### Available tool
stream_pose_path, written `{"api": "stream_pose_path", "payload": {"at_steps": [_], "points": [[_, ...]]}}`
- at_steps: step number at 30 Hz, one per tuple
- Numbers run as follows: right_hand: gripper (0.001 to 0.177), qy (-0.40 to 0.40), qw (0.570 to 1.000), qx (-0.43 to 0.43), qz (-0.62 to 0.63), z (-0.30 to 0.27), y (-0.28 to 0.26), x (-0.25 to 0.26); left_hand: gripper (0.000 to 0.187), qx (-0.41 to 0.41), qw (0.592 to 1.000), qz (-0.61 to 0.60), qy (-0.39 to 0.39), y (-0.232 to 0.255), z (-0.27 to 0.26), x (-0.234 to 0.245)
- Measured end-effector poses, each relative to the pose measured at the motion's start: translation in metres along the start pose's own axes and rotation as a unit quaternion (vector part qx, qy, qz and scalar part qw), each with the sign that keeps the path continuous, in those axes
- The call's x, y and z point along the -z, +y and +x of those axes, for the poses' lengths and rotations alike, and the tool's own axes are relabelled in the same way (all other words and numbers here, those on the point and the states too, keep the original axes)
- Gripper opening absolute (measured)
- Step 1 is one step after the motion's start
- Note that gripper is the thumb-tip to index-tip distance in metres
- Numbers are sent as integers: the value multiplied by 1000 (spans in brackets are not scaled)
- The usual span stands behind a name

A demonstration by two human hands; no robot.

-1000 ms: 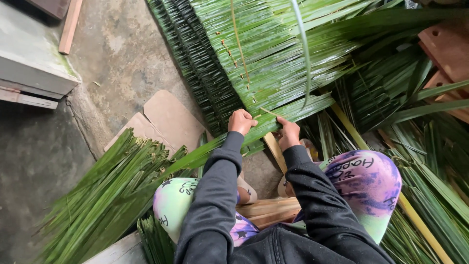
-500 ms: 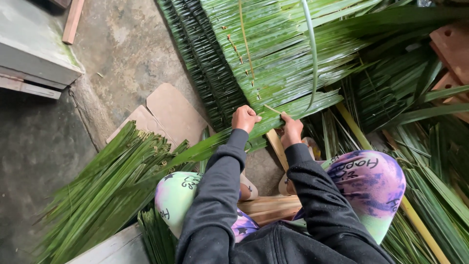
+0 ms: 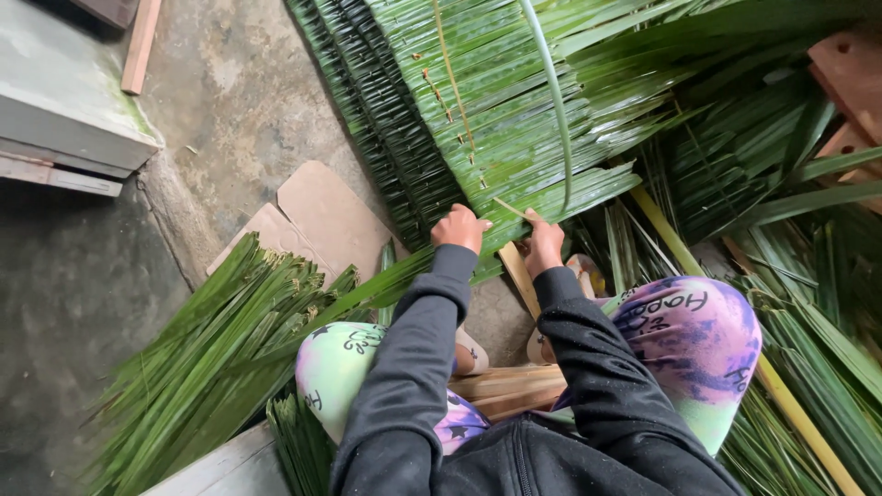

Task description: Weaving palm leaves over a wooden stick to create a thatched panel

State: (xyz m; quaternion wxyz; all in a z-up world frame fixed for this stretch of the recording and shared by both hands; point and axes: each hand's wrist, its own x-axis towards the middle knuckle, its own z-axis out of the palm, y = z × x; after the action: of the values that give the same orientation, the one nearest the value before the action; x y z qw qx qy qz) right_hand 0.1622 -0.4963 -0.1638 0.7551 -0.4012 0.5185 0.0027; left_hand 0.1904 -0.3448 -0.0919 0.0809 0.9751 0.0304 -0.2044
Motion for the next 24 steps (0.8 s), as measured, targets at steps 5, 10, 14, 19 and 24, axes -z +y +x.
{"api": "stream_pose_path", "payload": {"at_steps": [5, 10, 14, 19, 24], "points": [[71, 4, 999, 25, -34, 31, 19, 11, 67, 23, 997, -39, -66, 3, -5, 5], [70, 10, 999, 32, -37, 23, 14, 12, 73, 44, 991, -96, -85, 5, -17, 25], [69, 6, 999, 28, -21, 8, 3, 14, 72, 48, 981, -158, -100, 8, -39, 59], [67, -21, 999, 26, 35, -13, -16, 21, 74, 46, 957, -252, -134, -20, -17, 28], [71, -24, 998, 6, 63, -9, -17, 16, 46, 103, 702, -699, -86, 5, 62, -100]]}}
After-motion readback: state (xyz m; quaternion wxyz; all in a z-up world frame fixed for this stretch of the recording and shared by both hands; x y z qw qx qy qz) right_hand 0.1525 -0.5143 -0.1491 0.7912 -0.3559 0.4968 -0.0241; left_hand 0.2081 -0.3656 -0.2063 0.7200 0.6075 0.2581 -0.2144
